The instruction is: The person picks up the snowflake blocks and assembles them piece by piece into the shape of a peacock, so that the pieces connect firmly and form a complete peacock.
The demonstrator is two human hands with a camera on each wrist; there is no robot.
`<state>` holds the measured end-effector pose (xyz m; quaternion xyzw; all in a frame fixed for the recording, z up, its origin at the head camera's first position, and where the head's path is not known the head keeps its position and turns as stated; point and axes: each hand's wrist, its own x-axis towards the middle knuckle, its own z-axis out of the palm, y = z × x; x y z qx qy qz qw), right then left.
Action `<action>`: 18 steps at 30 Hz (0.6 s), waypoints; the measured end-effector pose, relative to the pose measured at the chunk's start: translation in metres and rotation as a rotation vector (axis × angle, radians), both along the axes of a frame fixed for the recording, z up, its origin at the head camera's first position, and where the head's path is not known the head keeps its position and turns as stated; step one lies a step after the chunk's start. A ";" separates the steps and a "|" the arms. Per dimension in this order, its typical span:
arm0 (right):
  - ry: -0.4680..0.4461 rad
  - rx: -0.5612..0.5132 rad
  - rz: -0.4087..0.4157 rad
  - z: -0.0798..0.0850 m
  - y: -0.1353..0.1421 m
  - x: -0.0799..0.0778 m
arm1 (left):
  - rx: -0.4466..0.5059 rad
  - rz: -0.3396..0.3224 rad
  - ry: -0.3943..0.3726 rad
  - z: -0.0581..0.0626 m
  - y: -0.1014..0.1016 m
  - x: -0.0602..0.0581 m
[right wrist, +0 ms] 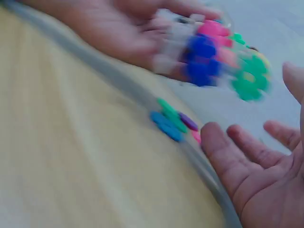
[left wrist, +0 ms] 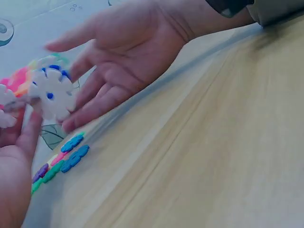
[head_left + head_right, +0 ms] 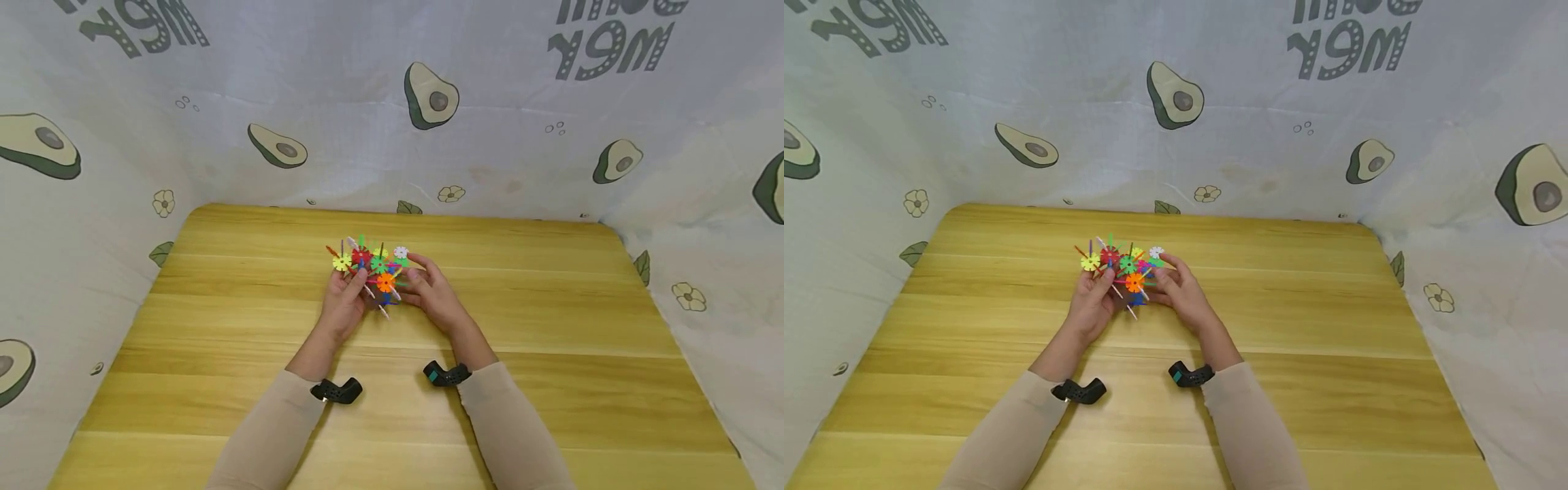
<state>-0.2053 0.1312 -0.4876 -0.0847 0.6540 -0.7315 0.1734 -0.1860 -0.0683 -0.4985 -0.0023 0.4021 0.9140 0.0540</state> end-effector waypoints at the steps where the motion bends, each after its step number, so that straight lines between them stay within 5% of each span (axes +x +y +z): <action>1: -0.011 0.007 0.029 0.001 -0.004 0.002 | 0.028 0.043 0.015 0.000 0.001 0.000; 7: -0.094 -0.046 0.066 0.001 -0.020 0.009 | 0.017 0.110 0.072 -0.001 0.004 0.000; 13: -0.063 0.050 -0.072 0.001 -0.012 0.004 | -0.119 -0.026 0.074 0.000 0.003 0.006; 18: -0.058 0.086 -0.136 0.004 0.016 -0.004 | -0.123 -0.150 0.011 0.000 0.002 0.006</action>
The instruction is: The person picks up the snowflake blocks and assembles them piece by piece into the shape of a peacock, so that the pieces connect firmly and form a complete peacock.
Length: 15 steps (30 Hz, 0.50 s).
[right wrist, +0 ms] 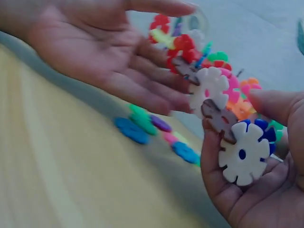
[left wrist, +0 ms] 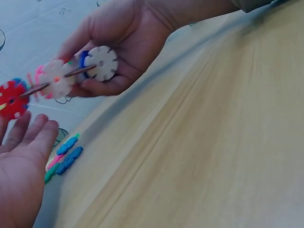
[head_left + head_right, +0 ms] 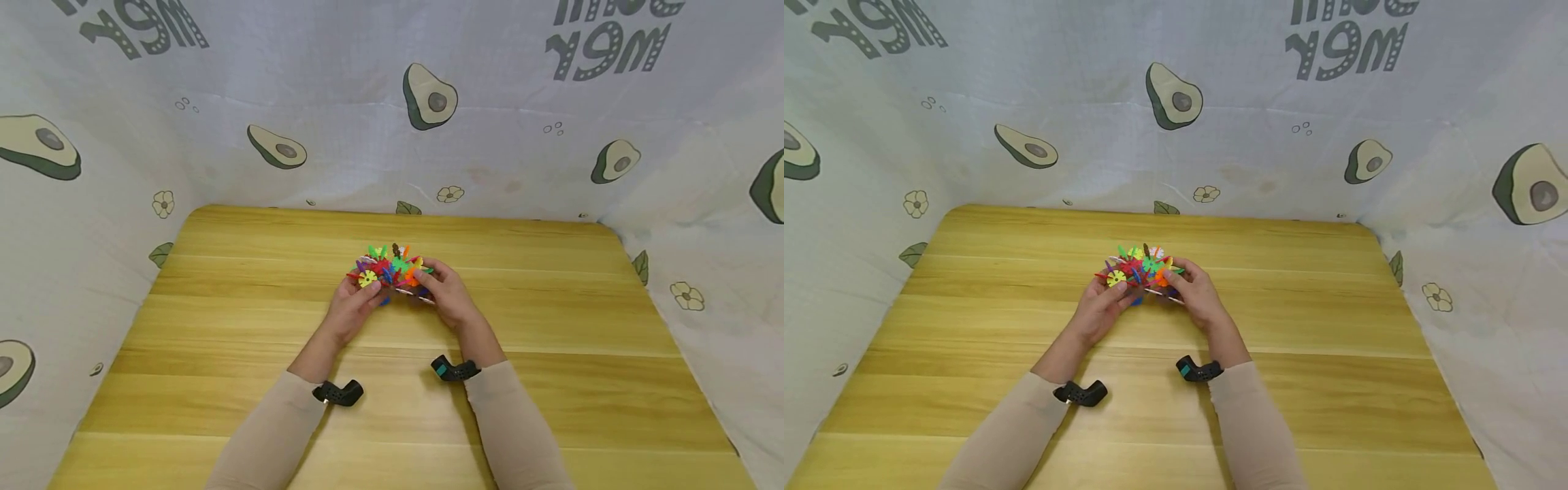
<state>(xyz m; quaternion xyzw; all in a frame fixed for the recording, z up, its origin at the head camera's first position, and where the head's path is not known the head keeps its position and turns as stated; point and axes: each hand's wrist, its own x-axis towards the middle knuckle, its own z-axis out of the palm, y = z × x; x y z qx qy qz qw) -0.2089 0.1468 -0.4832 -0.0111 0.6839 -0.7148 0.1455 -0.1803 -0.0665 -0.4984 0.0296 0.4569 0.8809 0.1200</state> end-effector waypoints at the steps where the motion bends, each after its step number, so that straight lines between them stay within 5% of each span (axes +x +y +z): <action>1: 0.000 0.005 -0.006 0.001 0.007 -0.001 | -0.001 -0.018 -0.019 0.000 0.000 0.000; 8: -0.013 0.075 -0.007 0.002 0.056 -0.006 | -0.116 -0.054 -0.018 0.000 -0.002 -0.002; 15: -0.048 0.231 -0.050 0.004 0.093 -0.005 | -0.229 0.134 0.128 -0.003 -0.002 -0.004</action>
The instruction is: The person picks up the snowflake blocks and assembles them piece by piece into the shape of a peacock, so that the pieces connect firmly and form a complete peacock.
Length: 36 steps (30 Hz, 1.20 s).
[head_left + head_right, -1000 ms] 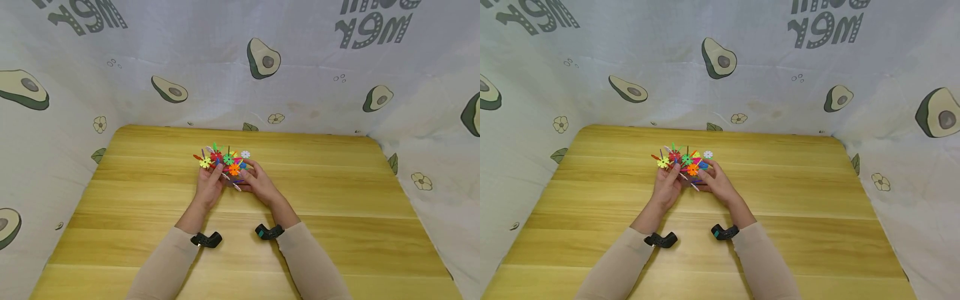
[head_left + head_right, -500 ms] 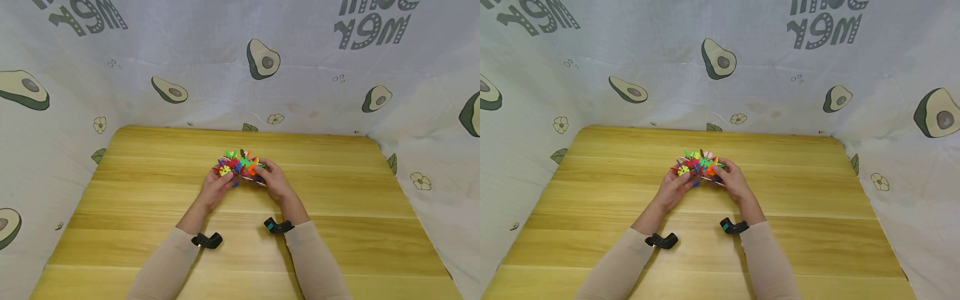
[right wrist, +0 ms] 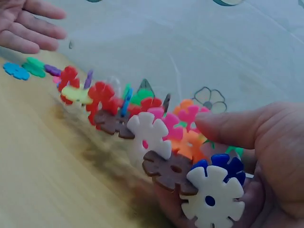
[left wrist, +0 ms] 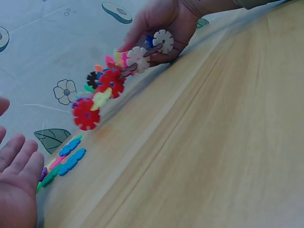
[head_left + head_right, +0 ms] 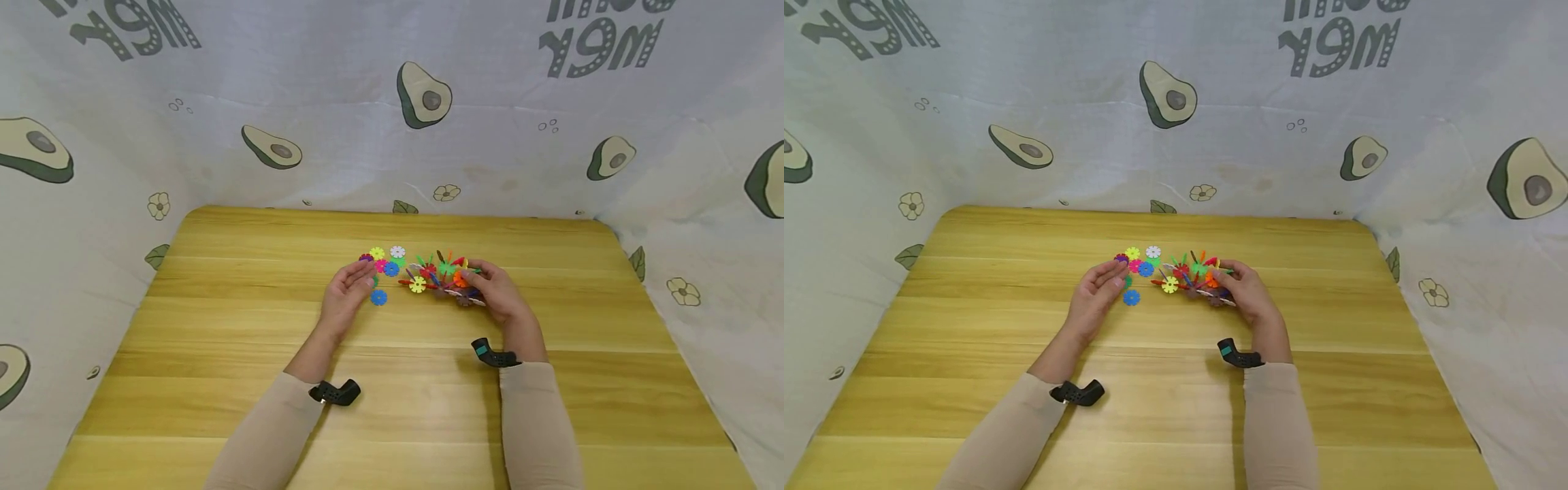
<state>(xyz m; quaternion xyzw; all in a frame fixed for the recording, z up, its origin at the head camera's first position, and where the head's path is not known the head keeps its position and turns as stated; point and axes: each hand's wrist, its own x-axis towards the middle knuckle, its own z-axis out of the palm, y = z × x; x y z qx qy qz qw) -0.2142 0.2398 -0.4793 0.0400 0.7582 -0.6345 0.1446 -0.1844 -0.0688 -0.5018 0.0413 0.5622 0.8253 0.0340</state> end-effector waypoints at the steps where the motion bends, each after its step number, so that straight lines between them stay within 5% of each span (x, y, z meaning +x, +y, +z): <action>1: 0.003 0.047 -0.003 0.000 0.003 0.000 | -0.019 0.027 0.016 -0.001 0.000 0.000; 7: 0.093 0.418 -0.042 0.009 0.006 0.003 | -0.084 0.099 0.063 -0.002 -0.002 0.000; 11: 0.140 0.514 -0.104 0.014 0.003 0.005 | -0.216 0.108 0.069 -0.004 -0.002 0.000; 16: 0.206 0.565 -0.179 0.019 -0.006 0.007 | -0.727 0.089 0.210 -0.007 -0.002 0.002; 19: 0.365 0.552 -0.199 0.021 -0.025 0.008 | -1.007 0.069 0.304 -0.007 -0.002 0.004; 23: 0.626 0.512 -0.136 0.020 -0.070 0.010 | -1.199 0.025 0.349 -0.007 -0.001 0.006; 27: 0.689 0.482 0.081 0.012 -0.113 0.014 | -1.259 0.048 0.423 -0.008 -0.001 0.005; 31: 0.610 0.498 0.262 -0.001 -0.134 0.016 | -1.245 0.100 0.480 -0.008 -0.001 0.004; 36: 0.631 0.687 0.354 -0.018 -0.138 0.017 | -1.156 0.142 0.395 -0.005 -0.003 0.002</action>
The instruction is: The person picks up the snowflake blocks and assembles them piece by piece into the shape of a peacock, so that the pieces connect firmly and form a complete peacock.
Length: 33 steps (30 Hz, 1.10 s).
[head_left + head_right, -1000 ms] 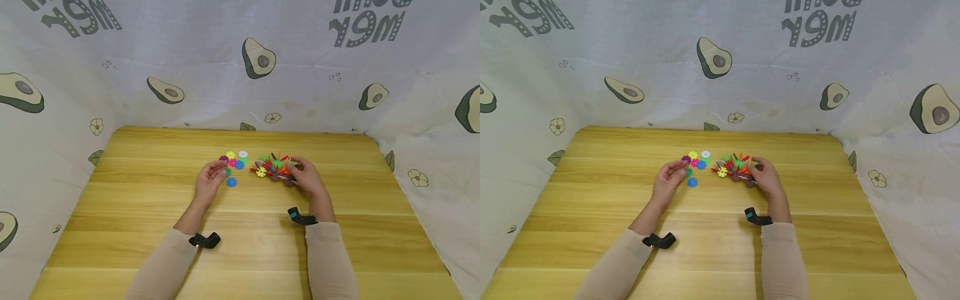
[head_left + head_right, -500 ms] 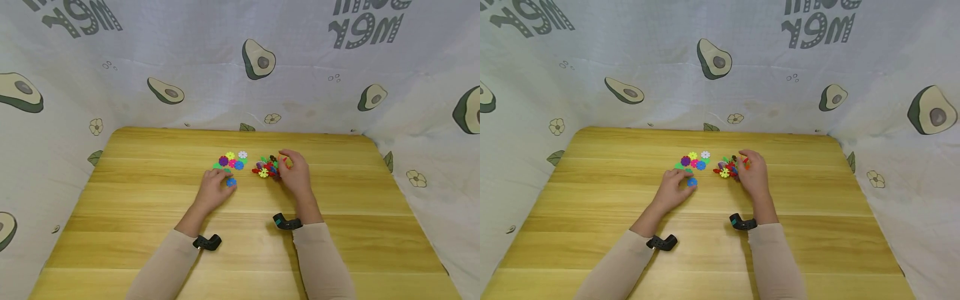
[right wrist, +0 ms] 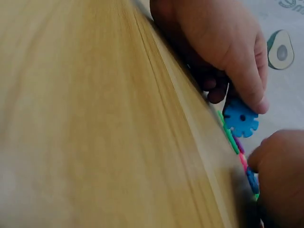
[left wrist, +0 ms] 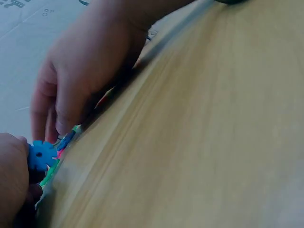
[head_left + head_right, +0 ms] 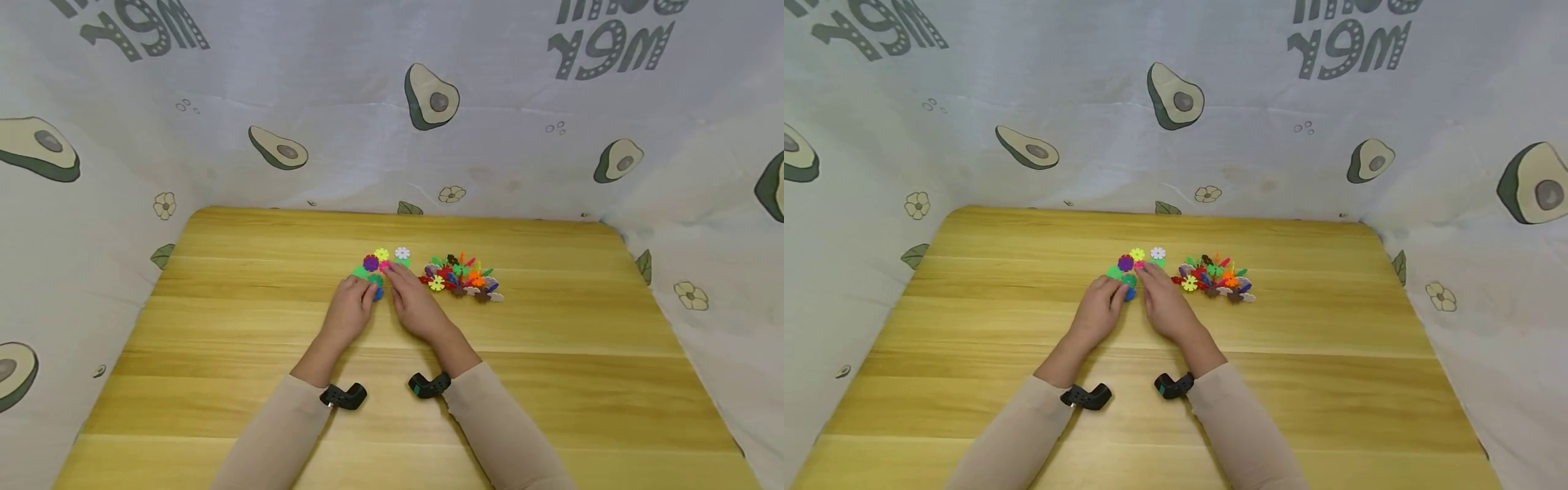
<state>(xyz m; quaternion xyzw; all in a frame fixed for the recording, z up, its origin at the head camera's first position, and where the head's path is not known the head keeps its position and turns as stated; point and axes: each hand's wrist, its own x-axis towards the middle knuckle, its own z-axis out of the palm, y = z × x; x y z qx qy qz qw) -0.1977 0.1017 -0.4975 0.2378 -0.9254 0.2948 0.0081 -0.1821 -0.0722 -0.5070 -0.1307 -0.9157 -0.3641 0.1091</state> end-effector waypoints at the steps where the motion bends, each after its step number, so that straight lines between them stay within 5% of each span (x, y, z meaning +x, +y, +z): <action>1: 0.028 0.021 0.000 -0.002 0.001 0.000 | 0.038 0.009 -0.018 0.000 0.000 0.000; 7: 0.177 0.032 -0.087 -0.006 0.003 -0.001 | 0.293 0.049 -0.131 0.000 -0.002 -0.001; 14: 0.311 -0.016 -0.185 -0.006 0.002 -0.001 | 0.443 0.048 -0.247 0.001 -0.003 0.000; 17: 0.258 -0.211 -0.233 -0.007 0.000 -0.001 | 0.501 0.058 -0.288 0.004 -0.004 0.000; 21: 0.062 -0.488 -0.205 -0.008 -0.003 0.001 | 0.550 0.050 -0.334 0.007 -0.005 0.000; 23: 0.007 -0.520 -0.183 -0.008 -0.004 0.003 | 0.560 0.036 -0.354 0.008 -0.006 -0.001; 26: -0.003 -0.445 -0.160 -0.009 -0.006 0.005 | 0.591 0.069 -0.370 0.009 -0.006 -0.002; 30: 0.048 -0.132 -0.102 -0.008 -0.012 0.011 | 0.667 0.189 -0.363 0.008 -0.008 -0.005; 33: 0.025 -0.025 -0.074 -0.005 -0.018 0.016 | 0.709 0.218 -0.359 0.005 -0.009 -0.006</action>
